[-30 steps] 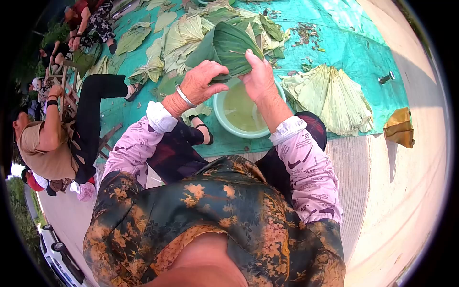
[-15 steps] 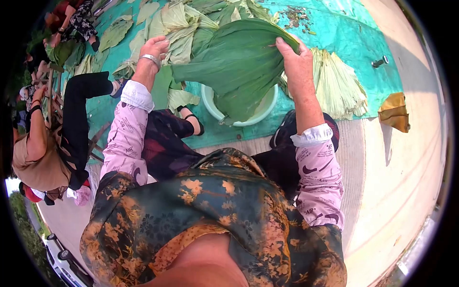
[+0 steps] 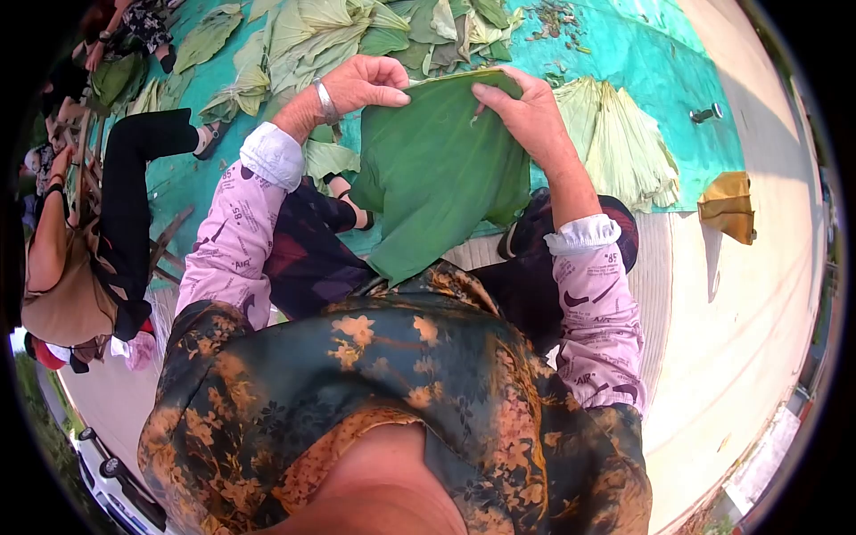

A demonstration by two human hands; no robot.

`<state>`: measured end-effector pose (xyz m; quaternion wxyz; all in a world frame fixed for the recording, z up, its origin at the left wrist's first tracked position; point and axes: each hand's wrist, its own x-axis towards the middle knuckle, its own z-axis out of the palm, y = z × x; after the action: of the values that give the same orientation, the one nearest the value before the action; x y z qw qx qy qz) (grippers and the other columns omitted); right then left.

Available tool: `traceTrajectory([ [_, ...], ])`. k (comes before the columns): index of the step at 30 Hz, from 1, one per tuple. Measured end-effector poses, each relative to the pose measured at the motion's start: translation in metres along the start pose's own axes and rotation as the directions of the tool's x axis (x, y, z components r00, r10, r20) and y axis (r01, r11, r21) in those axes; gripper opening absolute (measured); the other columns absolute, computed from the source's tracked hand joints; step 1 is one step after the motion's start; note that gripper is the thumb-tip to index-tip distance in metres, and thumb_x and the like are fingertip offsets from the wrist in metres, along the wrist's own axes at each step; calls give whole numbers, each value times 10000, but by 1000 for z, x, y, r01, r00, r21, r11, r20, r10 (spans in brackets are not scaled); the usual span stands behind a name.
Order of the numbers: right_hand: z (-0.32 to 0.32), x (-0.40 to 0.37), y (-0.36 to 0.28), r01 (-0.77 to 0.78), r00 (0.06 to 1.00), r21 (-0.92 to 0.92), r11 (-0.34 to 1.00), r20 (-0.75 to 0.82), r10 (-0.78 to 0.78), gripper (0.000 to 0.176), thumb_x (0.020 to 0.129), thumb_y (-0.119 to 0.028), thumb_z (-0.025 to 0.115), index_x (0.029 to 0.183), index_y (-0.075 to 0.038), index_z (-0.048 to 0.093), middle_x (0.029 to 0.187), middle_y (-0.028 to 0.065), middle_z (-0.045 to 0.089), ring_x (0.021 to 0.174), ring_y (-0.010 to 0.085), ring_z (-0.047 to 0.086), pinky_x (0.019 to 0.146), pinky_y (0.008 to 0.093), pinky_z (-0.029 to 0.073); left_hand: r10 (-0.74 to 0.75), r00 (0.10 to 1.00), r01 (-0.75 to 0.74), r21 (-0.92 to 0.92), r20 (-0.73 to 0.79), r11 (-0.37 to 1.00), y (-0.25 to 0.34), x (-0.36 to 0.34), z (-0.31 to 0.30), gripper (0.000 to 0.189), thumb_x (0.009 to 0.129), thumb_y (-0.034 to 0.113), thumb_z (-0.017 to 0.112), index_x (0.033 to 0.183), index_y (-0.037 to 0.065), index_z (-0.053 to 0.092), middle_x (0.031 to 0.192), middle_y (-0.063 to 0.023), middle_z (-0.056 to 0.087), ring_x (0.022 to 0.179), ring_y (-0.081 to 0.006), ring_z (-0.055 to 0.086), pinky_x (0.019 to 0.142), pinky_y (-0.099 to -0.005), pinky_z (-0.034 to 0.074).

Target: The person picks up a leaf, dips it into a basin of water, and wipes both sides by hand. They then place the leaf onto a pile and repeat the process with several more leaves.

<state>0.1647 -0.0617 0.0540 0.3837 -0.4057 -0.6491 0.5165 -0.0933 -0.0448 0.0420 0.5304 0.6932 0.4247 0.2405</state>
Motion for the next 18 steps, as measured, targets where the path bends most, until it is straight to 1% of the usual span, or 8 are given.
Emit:
traceTrajectory([
  [2, -1, 1, 5, 15, 1000, -33, 999, -10, -15, 210, 786, -188, 601, 943, -49, 607, 656, -22, 588, 620, 42, 504, 571, 205, 416, 18, 999, -13, 107, -46, 994, -1, -3, -5, 189, 697, 143, 707, 757, 66, 545, 686, 68, 492, 644, -28, 458, 594, -193, 394],
  [5, 2, 3, 5, -7, 1000, -57, 998, -19, 6, 205, 791, -188, 597, 941, -48, 606, 649, -23, 588, 608, 37, 500, 563, 206, 417, 9, 998, 8, 250, -65, 968, -7, -5, -9, 184, 696, 134, 705, 732, 68, 537, 666, 70, 475, 634, -30, 445, 587, -191, 386],
  [6, 3, 3, 5, -21, 1000, -61, 998, -24, 19, 205, 793, -189, 596, 941, -47, 605, 647, -23, 589, 605, 36, 499, 560, 207, 417, 154, 985, -120, 329, -80, 937, -10, -5, -7, 189, 695, 129, 704, 737, 72, 528, 648, 72, 462, 614, -30, 432, 573, -192, 377],
  [10, -1, 8, 11, 15, 999, -47, 999, -29, -16, 200, 799, -194, 594, 932, -44, 602, 651, -20, 595, 602, 42, 506, 558, 210, 426, 40, 998, -33, 129, -49, 991, -5, -5, -11, 207, 699, 126, 701, 790, 74, 522, 634, 64, 461, 581, -41, 419, 530, -203, 359],
  [13, -2, 10, 14, -21, 999, -30, 999, -49, 19, 197, 801, -196, 594, 920, -39, 598, 658, -17, 600, 599, 47, 510, 555, 208, 433, 19, 993, 15, 280, -120, 960, -7, -7, -17, 225, 694, 129, 704, 820, 66, 528, 621, 57, 458, 575, -46, 422, 515, -207, 355],
  [14, -5, 12, 16, -29, 997, -26, 999, -66, 27, 196, 802, -196, 594, 915, -37, 597, 660, -17, 601, 596, 47, 511, 553, 207, 435, 46, 988, 22, 421, -150, 907, -8, -8, -23, 244, 679, 128, 711, 840, 58, 541, 612, 44, 471, 579, -59, 446, 527, -223, 377],
  [16, -9, 12, 14, -78, 993, -25, 997, -89, 75, 199, 803, -199, 596, 910, -31, 593, 661, -16, 605, 585, 47, 509, 540, 203, 436, 4, 981, 91, 475, -195, 875, -15, -10, -33, 230, 674, 126, 705, 831, 50, 556, 674, 13, 546, 612, -92, 493, 568, -252, 414],
  [18, -12, 15, 25, -67, 988, -19, 998, -143, 64, 196, 803, -198, 597, 907, -32, 596, 657, -17, 605, 583, 47, 508, 539, 202, 435, -50, 968, 176, 522, -246, 835, -22, -11, -42, 215, 681, 135, 695, 826, 42, 566, 724, -16, 587, 644, -124, 531, 596, -275, 434],
])
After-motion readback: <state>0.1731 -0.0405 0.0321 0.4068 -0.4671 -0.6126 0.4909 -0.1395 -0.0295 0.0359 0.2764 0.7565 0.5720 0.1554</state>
